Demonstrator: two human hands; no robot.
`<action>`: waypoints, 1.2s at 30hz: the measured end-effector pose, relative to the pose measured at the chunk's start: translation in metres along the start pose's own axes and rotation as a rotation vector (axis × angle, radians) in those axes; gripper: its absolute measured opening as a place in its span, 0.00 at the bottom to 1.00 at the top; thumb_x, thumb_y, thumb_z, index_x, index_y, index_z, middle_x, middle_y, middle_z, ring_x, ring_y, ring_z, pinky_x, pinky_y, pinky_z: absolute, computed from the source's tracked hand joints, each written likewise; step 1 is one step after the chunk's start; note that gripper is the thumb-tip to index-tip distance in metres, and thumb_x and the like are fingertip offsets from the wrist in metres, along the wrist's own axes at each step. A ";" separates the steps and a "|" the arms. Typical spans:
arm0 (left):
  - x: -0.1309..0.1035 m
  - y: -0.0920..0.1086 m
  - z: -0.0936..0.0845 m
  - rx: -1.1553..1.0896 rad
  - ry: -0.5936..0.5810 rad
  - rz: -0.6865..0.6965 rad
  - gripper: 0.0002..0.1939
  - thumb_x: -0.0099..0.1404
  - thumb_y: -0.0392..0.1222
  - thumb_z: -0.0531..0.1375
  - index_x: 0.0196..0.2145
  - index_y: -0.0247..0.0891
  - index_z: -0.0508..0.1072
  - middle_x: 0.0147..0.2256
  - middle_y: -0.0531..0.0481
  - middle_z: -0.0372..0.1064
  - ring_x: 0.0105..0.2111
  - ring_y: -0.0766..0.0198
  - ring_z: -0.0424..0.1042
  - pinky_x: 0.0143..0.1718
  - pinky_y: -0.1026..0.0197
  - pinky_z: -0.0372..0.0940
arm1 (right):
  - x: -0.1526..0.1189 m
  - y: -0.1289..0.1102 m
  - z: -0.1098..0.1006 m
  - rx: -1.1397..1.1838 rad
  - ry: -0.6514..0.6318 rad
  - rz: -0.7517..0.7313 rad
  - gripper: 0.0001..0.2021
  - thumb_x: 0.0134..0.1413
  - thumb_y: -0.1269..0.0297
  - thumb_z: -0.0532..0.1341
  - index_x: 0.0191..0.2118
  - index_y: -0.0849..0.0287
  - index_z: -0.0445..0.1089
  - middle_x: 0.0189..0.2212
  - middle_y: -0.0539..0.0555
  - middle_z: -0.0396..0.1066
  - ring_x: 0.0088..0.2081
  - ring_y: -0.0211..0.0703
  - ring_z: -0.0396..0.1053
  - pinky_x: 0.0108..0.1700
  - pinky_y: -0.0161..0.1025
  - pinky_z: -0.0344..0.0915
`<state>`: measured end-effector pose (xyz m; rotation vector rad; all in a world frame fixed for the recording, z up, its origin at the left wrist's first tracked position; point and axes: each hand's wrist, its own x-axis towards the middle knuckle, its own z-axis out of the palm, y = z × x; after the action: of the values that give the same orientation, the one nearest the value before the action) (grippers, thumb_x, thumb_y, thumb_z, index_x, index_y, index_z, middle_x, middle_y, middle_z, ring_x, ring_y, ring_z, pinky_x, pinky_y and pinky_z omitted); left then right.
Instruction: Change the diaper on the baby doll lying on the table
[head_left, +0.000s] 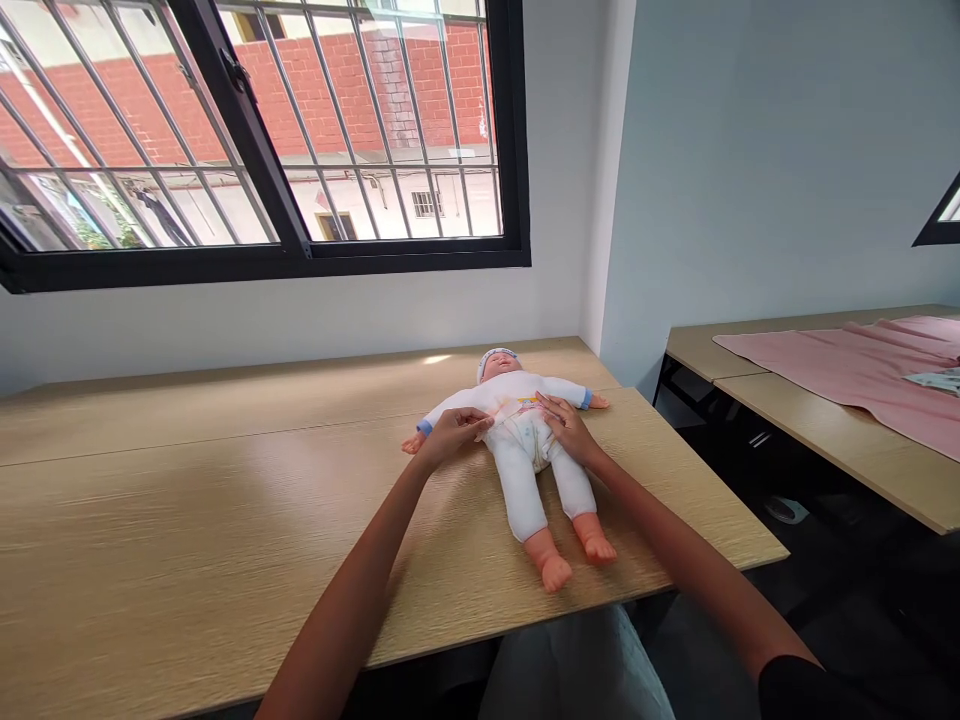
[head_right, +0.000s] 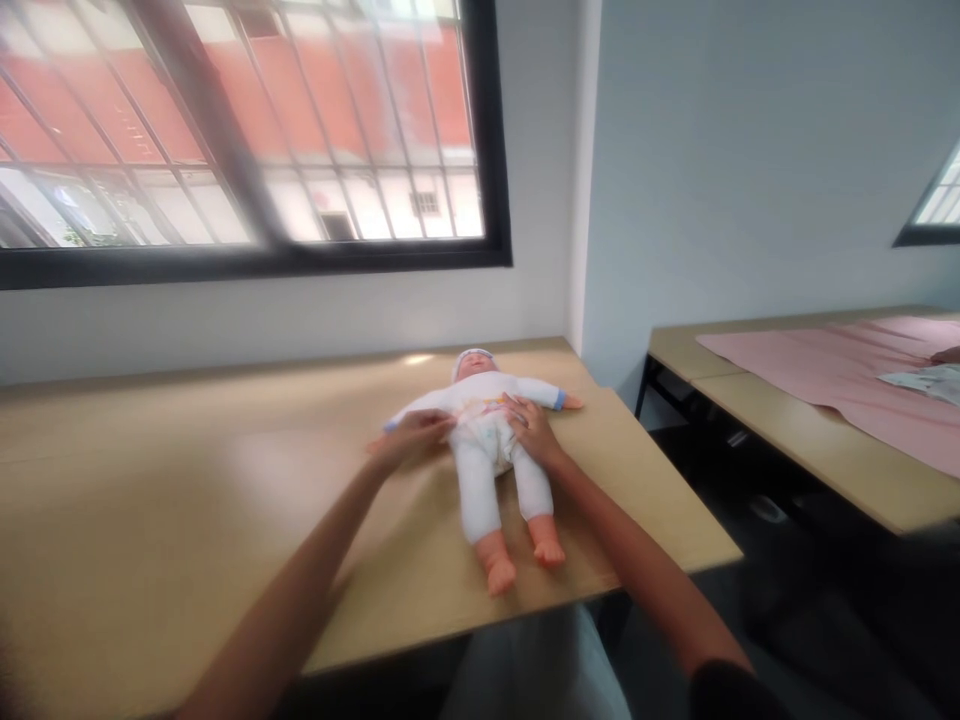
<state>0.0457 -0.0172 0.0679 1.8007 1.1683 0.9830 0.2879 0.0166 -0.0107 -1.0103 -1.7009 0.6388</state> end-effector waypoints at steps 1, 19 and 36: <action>0.000 0.001 0.000 -0.014 -0.013 -0.004 0.15 0.54 0.53 0.65 0.26 0.37 0.76 0.27 0.51 0.71 0.28 0.64 0.66 0.30 0.62 0.61 | 0.000 0.000 0.000 -0.002 0.000 0.002 0.25 0.60 0.49 0.53 0.60 0.48 0.67 0.61 0.54 0.63 0.63 0.53 0.56 0.68 0.51 0.48; 0.010 -0.023 0.016 -0.317 0.140 -0.054 0.21 0.50 0.56 0.68 0.36 0.38 0.75 0.35 0.48 0.72 0.36 0.59 0.69 0.41 0.59 0.63 | -0.002 -0.012 0.000 -0.096 -0.062 -0.038 0.26 0.57 0.50 0.53 0.59 0.51 0.70 0.59 0.55 0.65 0.62 0.57 0.57 0.68 0.51 0.47; 0.005 -0.027 0.044 0.655 -0.057 0.331 0.28 0.74 0.53 0.40 0.68 0.50 0.50 0.68 0.49 0.48 0.70 0.53 0.38 0.66 0.36 0.27 | -0.002 -0.001 0.004 -0.039 -0.154 -0.093 0.26 0.62 0.50 0.52 0.63 0.49 0.63 0.67 0.51 0.55 0.69 0.50 0.47 0.70 0.55 0.39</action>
<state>0.0770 -0.0127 0.0262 2.5871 1.2729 0.7617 0.2840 0.0141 -0.0122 -0.9230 -1.8894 0.6388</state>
